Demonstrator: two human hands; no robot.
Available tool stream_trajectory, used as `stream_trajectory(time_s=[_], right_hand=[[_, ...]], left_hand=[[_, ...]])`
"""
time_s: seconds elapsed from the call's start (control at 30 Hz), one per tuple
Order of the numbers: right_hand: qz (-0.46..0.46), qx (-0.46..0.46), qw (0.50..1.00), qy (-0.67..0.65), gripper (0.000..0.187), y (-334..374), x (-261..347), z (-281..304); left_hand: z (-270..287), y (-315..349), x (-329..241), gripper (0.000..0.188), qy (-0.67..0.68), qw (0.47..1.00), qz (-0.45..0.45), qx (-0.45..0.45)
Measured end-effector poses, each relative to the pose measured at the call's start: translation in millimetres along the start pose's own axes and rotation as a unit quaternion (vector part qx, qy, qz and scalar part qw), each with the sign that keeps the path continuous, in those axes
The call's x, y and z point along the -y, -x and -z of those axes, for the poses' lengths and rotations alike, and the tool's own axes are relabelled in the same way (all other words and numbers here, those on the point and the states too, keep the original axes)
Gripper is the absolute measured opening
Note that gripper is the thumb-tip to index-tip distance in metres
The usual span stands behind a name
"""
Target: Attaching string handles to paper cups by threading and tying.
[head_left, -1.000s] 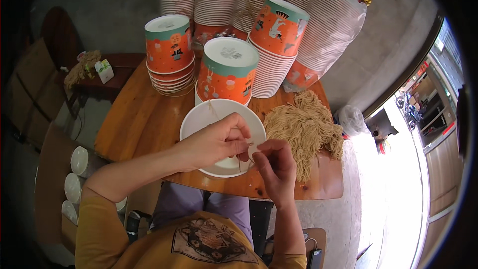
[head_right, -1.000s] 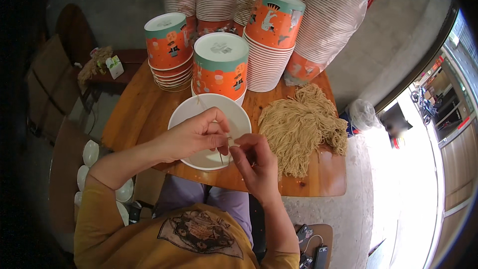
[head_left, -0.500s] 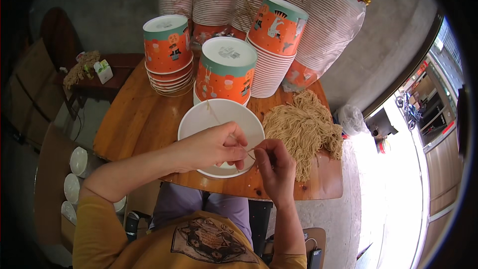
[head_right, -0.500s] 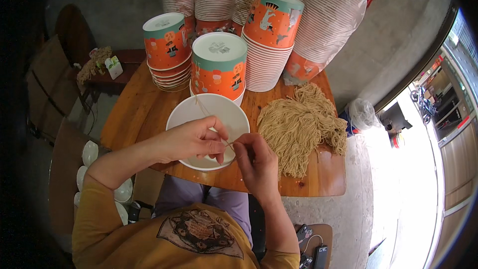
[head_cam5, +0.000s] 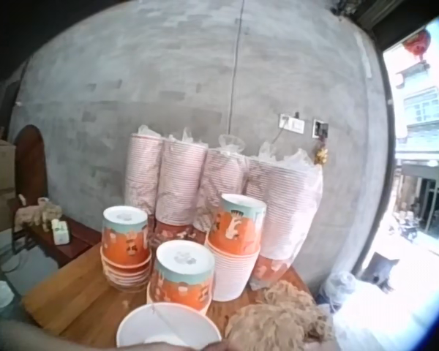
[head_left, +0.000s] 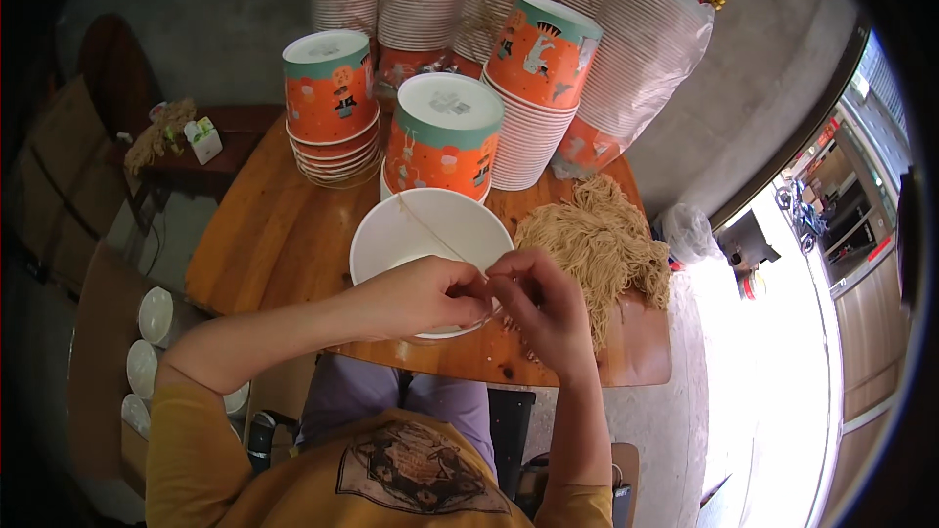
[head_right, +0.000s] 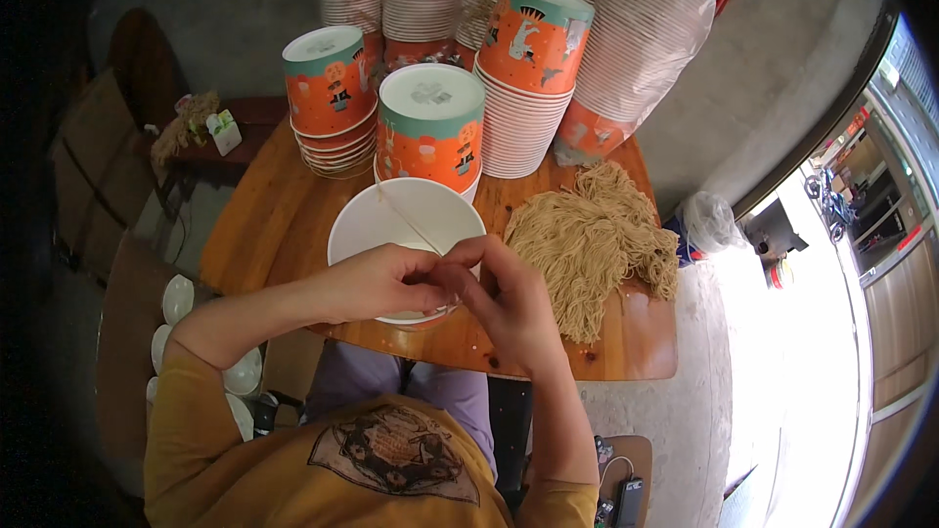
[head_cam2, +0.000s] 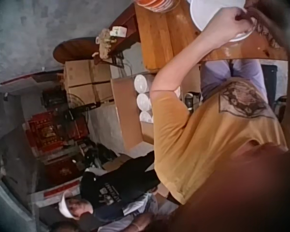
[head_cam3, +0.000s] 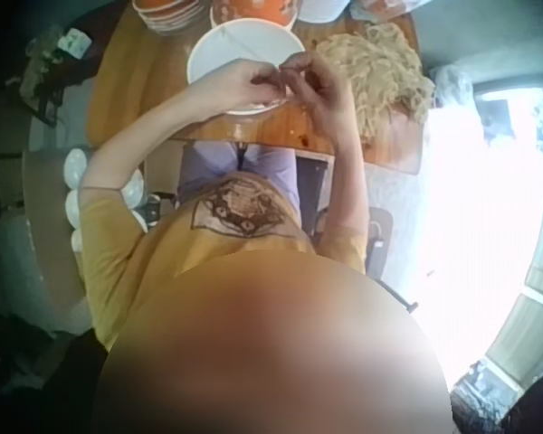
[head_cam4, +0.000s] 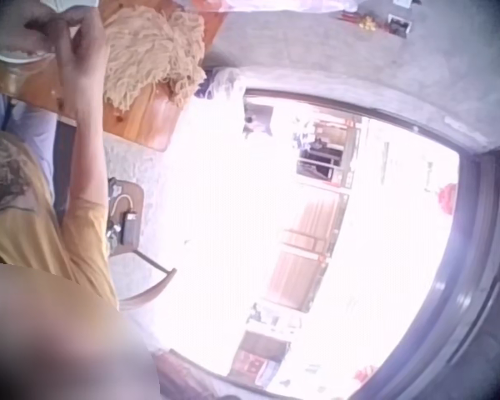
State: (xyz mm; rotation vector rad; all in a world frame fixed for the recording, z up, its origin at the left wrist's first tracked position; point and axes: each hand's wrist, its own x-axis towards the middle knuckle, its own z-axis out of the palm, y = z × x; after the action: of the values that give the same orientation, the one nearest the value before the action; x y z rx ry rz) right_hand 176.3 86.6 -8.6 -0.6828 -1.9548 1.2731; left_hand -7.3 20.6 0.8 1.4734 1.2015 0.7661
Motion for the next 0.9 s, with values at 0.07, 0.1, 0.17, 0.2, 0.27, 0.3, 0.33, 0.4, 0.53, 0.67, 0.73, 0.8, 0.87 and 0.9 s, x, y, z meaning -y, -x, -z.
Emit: stream_trajectory(time_s=[0.07,0.1,0.17,0.2,0.27,0.3,0.33,0.4,0.53,0.67,0.73,0.8,0.87,0.9], right_hand=[[-0.005,-0.009,1.0,0.011,0.011,-3,-1,0],[0.01,-0.019,0.999,0.039,0.011,-4,-1,-1],[0.028,-0.028,0.997,0.068,0.011,-4,0,-2],[0.03,-0.038,0.996,0.077,0.011,-4,-1,-4],[0.032,-0.052,0.994,0.088,0.011,-1,-11,-2],[0.045,-0.067,0.997,0.016,0.012,3,-22,1],[0.06,-0.078,0.993,-0.057,0.012,6,-26,2],[0.103,-0.082,0.991,-0.005,0.013,18,-24,4],[0.13,-0.09,0.969,0.188,0.021,38,-3,-8],[0.134,-0.149,0.949,0.243,0.017,45,-12,-20],[0.12,-0.162,0.956,0.213,0.015,46,-12,-26],[0.107,-0.174,0.962,0.181,0.014,47,-11,-31],[0.07,-0.19,0.973,0.108,0.013,47,-13,-35],[0.072,-0.189,0.973,0.107,0.013,48,-13,-35]], left_hand=[[1,1,-1,0.018,0.027,0.999,0.018,0.021],[1,1,-2,0.019,0.054,0.997,0.036,0.042],[0,-1,3,0.02,0.059,0.997,0.03,0.039],[0,-1,5,0.021,0.066,0.997,0.026,0.036],[0,-2,2,0.021,0.076,0.996,0.039,0.032],[-1,-3,0,0.021,0.087,0.994,0.054,0.029],[-1,-3,-1,0.021,0.086,0.995,0.052,0.027],[-1,-4,-1,0.02,0.117,0.99,0.07,0.025],[0,-5,-1,0.019,0.119,0.99,0.071,0.013],[0,-7,1,0.018,0.129,0.988,0.082,0.027],[0,-9,1,0.017,0.124,0.988,0.091,0.023],[-1,-11,2,0.017,0.143,0.985,0.092,0.03],[-1,-11,2,0.017,0.169,0.979,0.106,0.028],[-2,-11,1,0.018,0.196,0.973,0.121,0.028]])
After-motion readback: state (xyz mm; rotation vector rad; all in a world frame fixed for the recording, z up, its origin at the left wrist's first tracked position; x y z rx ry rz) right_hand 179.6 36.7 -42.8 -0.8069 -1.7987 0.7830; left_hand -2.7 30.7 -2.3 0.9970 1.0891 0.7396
